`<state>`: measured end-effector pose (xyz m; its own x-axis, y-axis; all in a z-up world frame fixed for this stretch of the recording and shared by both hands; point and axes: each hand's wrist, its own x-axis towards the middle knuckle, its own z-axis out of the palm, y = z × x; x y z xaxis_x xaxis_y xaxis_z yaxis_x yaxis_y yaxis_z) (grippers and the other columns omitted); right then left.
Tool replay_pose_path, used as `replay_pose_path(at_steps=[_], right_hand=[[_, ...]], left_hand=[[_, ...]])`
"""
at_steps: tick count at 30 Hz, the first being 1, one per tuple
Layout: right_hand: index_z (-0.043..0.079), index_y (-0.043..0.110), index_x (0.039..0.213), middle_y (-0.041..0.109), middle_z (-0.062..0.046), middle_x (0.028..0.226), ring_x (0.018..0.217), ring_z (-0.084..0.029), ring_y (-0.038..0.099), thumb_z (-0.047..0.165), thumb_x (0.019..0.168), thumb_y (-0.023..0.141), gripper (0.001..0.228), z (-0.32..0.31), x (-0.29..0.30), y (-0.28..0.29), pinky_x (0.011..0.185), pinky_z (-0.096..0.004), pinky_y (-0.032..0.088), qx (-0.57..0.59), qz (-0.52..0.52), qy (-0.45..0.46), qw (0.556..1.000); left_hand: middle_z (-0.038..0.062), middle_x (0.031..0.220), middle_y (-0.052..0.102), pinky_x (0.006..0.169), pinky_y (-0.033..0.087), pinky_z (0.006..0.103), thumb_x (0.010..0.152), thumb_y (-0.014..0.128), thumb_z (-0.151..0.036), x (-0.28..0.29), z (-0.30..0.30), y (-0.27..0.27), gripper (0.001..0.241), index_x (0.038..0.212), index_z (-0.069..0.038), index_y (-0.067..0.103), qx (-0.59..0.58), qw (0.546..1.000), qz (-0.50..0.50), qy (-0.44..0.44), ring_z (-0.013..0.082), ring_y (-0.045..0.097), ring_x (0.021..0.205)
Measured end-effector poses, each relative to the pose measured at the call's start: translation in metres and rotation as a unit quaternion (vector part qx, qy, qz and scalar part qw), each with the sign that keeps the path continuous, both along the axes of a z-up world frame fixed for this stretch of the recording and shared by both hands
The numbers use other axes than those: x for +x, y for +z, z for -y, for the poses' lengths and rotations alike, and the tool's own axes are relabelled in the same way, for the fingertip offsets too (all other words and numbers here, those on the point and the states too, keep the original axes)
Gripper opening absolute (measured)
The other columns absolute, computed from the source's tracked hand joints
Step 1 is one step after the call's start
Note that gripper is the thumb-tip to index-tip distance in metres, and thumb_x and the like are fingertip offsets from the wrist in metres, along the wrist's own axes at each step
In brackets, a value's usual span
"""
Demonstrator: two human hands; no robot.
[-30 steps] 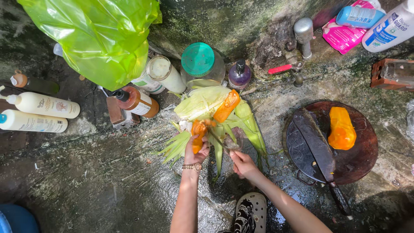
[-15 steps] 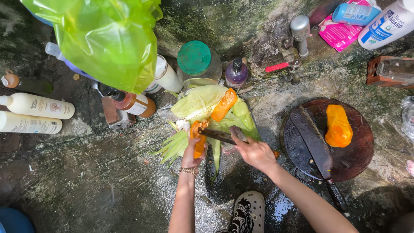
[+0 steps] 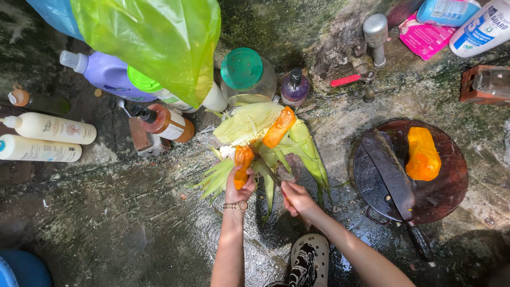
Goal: The person slices a pumpkin into pieces on a wooden board, peels the skin from a pumpkin slice using a knife, and places the pumpkin pieces into a basket containing sliced corn.
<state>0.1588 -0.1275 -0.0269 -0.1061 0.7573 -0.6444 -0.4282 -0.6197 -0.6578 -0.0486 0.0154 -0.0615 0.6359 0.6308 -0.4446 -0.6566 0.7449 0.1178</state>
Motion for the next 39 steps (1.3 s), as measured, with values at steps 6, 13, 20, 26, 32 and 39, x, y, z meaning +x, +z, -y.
replay_pose_path(at_steps=[6, 13, 20, 26, 32, 39], right_hand=[[0.014, 0.063, 0.143, 0.075, 0.002, 0.084, 0.062, -0.006, 0.063, 0.04, 0.104, 0.051, 0.048, -0.009, 0.038, 0.056, 0.056, -0.024, 0.048, 0.212, 0.375, 0.126, 0.894], [0.009, 0.06, 0.144, 0.079, -0.002, 0.092, 0.073, -0.011, 0.06, 0.032, 0.111, 0.052, 0.041, -0.023, 0.039, 0.065, 0.061, -0.031, 0.048, 0.311, 0.349, 0.103, 0.878], [0.014, 0.056, 0.141, 0.05, 0.003, 0.053, 0.04, -0.01, 0.039, 0.04, 0.105, 0.044, 0.046, -0.005, 0.025, 0.036, 0.039, -0.027, 0.032, -0.023, 0.082, 0.024, 0.996], [0.016, 0.06, 0.143, 0.075, -0.007, 0.086, 0.077, -0.017, 0.07, 0.04, 0.103, 0.059, 0.046, 0.007, 0.031, 0.012, 0.074, -0.037, 0.056, 0.135, 0.407, 0.086, 0.899], [0.014, 0.05, 0.144, 0.049, -0.019, 0.15, 0.095, -0.026, 0.074, 0.033, 0.094, 0.064, 0.055, -0.007, 0.032, 0.039, 0.099, -0.047, 0.049, 0.186, 0.592, 0.161, 0.768], [-0.002, 0.053, 0.138, 0.056, -0.023, 0.142, 0.105, -0.035, 0.066, 0.032, 0.09, 0.063, 0.06, -0.093, 0.019, 0.103, 0.083, -0.046, 0.055, 0.395, 0.56, 0.1, 0.722]], left_hand=[[0.009, 0.085, 0.067, 0.035, 0.042, 0.0271, 0.093, 0.049, -0.026, 0.008, 0.0, 0.024, 0.038, 0.129, -0.016, 0.045, 0.18, 0.894, -0.409, -0.03, 0.0167, 0.061, 0.054], [0.013, 0.084, 0.069, 0.058, 0.057, 0.0323, 0.105, 0.041, -0.031, 0.009, 0.002, 0.01, 0.031, 0.125, -0.008, 0.049, 0.177, 0.92, -0.346, -0.048, 0.0211, 0.068, 0.068], [0.006, 0.079, 0.067, 0.052, 0.049, 0.0274, 0.108, 0.043, -0.033, -0.005, -0.006, -0.008, 0.031, 0.122, -0.009, 0.056, 0.054, 0.973, -0.226, -0.015, 0.0154, 0.062, 0.063], [0.004, 0.103, 0.072, 0.072, 0.059, 0.0299, 0.105, 0.046, -0.02, 0.01, 0.002, 0.038, 0.033, 0.135, -0.008, 0.051, 0.168, 0.909, -0.378, 0.053, 0.013, 0.07, 0.084], [0.014, 0.091, 0.066, 0.055, 0.053, 0.0364, 0.106, 0.051, -0.026, 0.026, 0.011, 0.06, 0.035, 0.134, -0.005, 0.047, 0.252, 0.862, -0.439, -0.011, 0.0226, 0.064, 0.064], [0.019, 0.086, 0.076, 0.059, 0.055, 0.042, 0.101, 0.053, -0.029, 0.054, 0.033, 0.124, 0.04, 0.133, -0.006, 0.054, 0.369, 0.624, -0.686, -0.066, 0.028, 0.071, 0.067]])
